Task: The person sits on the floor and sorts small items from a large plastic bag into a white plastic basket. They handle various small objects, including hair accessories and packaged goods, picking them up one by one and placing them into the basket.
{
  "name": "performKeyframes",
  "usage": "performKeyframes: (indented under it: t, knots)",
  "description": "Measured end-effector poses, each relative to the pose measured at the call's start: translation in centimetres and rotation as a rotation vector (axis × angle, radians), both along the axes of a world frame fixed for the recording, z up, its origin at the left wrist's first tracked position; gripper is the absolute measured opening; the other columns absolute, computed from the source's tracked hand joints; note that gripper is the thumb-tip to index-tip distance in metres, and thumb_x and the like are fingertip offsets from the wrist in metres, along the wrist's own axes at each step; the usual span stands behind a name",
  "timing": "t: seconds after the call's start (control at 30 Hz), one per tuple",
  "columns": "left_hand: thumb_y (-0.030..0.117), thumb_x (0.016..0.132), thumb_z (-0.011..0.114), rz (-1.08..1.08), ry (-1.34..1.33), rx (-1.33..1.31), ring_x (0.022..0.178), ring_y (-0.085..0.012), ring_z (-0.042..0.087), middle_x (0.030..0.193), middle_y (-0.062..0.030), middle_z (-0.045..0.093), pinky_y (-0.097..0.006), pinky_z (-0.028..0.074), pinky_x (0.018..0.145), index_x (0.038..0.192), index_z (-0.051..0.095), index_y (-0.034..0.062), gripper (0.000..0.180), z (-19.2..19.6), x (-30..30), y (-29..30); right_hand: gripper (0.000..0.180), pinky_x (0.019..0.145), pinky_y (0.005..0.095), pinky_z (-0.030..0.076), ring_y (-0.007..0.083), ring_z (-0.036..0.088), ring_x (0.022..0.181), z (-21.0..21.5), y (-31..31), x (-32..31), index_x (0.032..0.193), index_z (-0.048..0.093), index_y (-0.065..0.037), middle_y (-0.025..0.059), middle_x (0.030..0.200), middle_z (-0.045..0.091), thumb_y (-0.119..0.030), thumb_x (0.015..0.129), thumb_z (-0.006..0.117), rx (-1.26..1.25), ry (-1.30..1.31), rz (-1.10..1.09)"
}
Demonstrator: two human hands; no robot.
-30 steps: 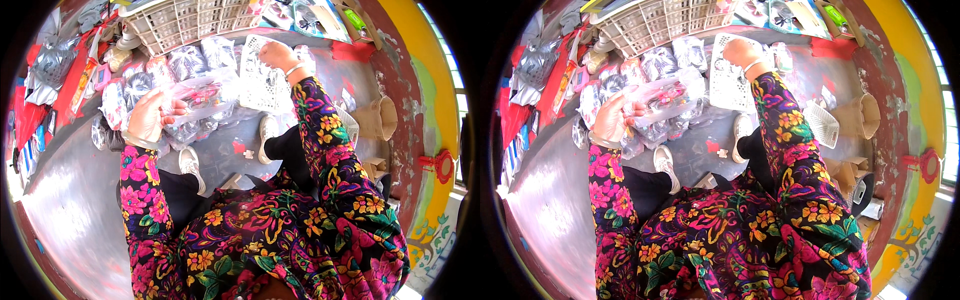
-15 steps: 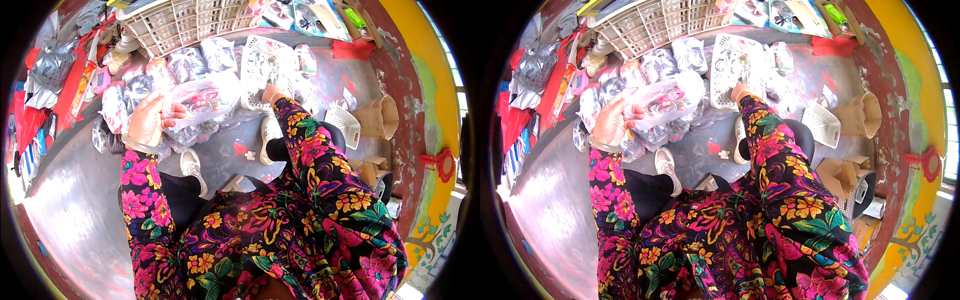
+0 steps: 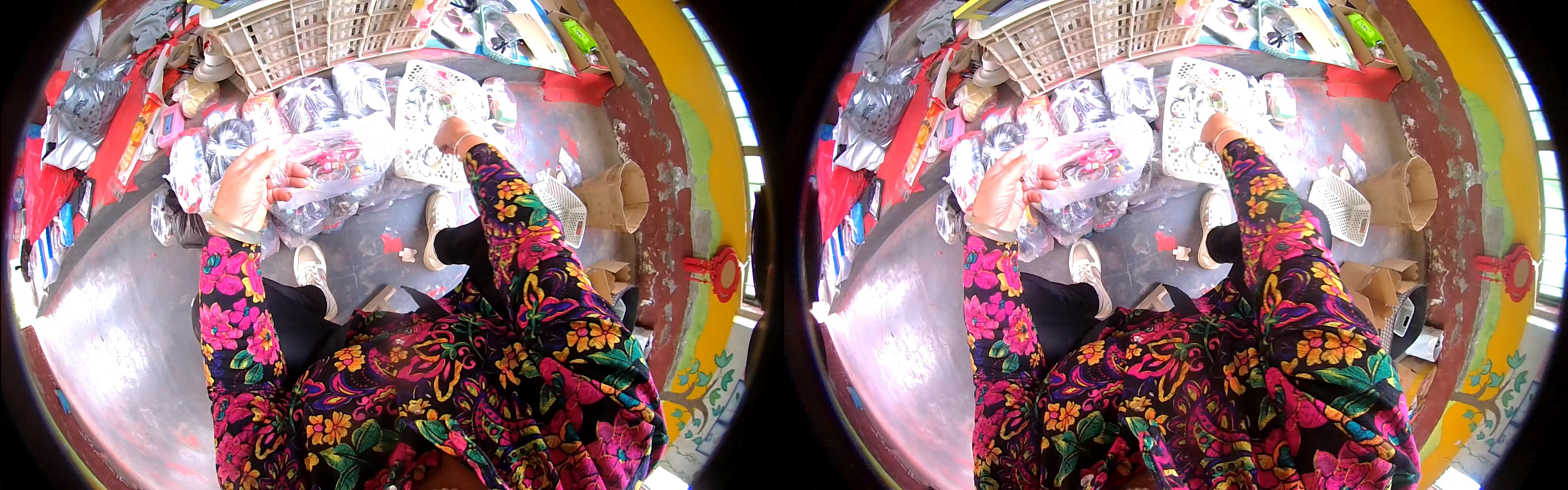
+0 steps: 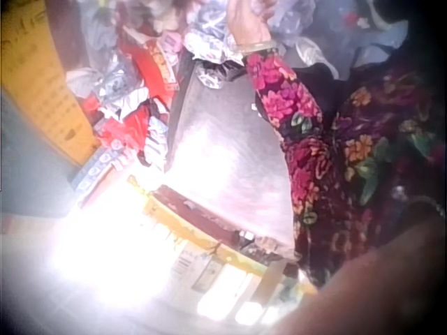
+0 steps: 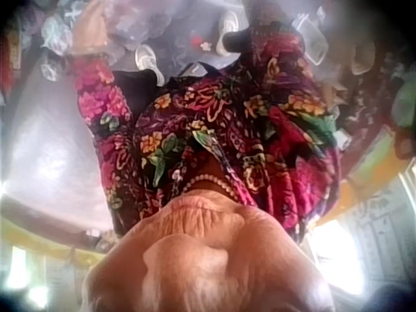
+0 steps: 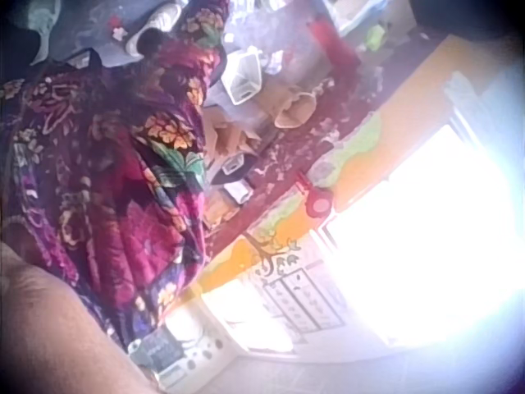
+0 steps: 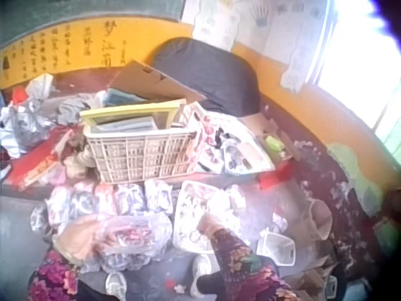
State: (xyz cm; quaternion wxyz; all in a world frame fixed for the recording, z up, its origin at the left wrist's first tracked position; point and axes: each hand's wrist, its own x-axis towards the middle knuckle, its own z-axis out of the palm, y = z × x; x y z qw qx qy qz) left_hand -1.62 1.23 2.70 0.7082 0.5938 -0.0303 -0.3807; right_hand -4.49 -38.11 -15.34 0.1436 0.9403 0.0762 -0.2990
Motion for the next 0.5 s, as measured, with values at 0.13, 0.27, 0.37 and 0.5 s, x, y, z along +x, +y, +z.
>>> performKeyframes:
  t: [0.13, 0.27, 0.37, 0.5]
  knots:
    - [0.024, 0.089, 0.044, -0.056, -0.009, -0.028, 0.071, -0.0174, 0.061, 0.084, -0.0136, 0.06, -0.019, 0.045, 0.05, 0.121, 0.042, 0.0032, 0.039, -0.1, 0.1, -0.8, 0.015, 0.055, 0.0258, 0.049, 0.0184, 0.062, 0.056, 6.7, -3.6, 1.6, 0.082, 0.064, -0.002, 0.007, 0.069, 0.064, -0.01, 0.074, 0.054, 0.264, -0.116, -0.003]
    - [0.026, 0.09, 0.041, -0.023, -0.018, 0.01, 0.071, -0.0187, 0.062, 0.083, -0.0143, 0.061, -0.02, 0.045, 0.049, 0.121, 0.043, 0.003, 0.039, -0.1, -0.1, 0.3, 0.018, 0.05, 0.02, 0.044, 0.01, 0.06, 0.058, 16.9, 2.8, 0.4, 0.084, 0.063, -0.002, 0.0026, 0.07, 0.064, -0.016, 0.074, 0.057, 1.265, -0.357, -0.834]
    - [0.026, 0.09, 0.038, -0.031, -0.05, 0.049, 0.071, -0.0199, 0.062, 0.084, -0.0158, 0.061, -0.021, 0.046, 0.049, 0.122, 0.042, 0.003, 0.039, -0.2, -0.3, 0.6, 0.018, 0.049, 0.0168, 0.038, 0.0069, 0.056, 0.057, 20.9, 7.9, -0.4, 0.087, 0.062, -0.002, 0.0024, 0.072, 0.063, -0.017, 0.076, 0.059, 1.467, -0.312, -0.661]
    - [0.025, 0.091, 0.037, -0.026, -0.048, 0.059, 0.071, -0.0203, 0.063, 0.085, -0.0173, 0.061, -0.022, 0.046, 0.049, 0.123, 0.041, 0.0031, 0.039, 0.1, -0.4, 0.7, 0.019, 0.048, 0.021, 0.045, 0.0113, 0.062, 0.062, 20.9, 14.7, -0.6, 0.084, 0.06, 0.003, 0.0066, 0.071, 0.063, -0.013, 0.074, 0.057, 1.437, -0.17, -0.597]
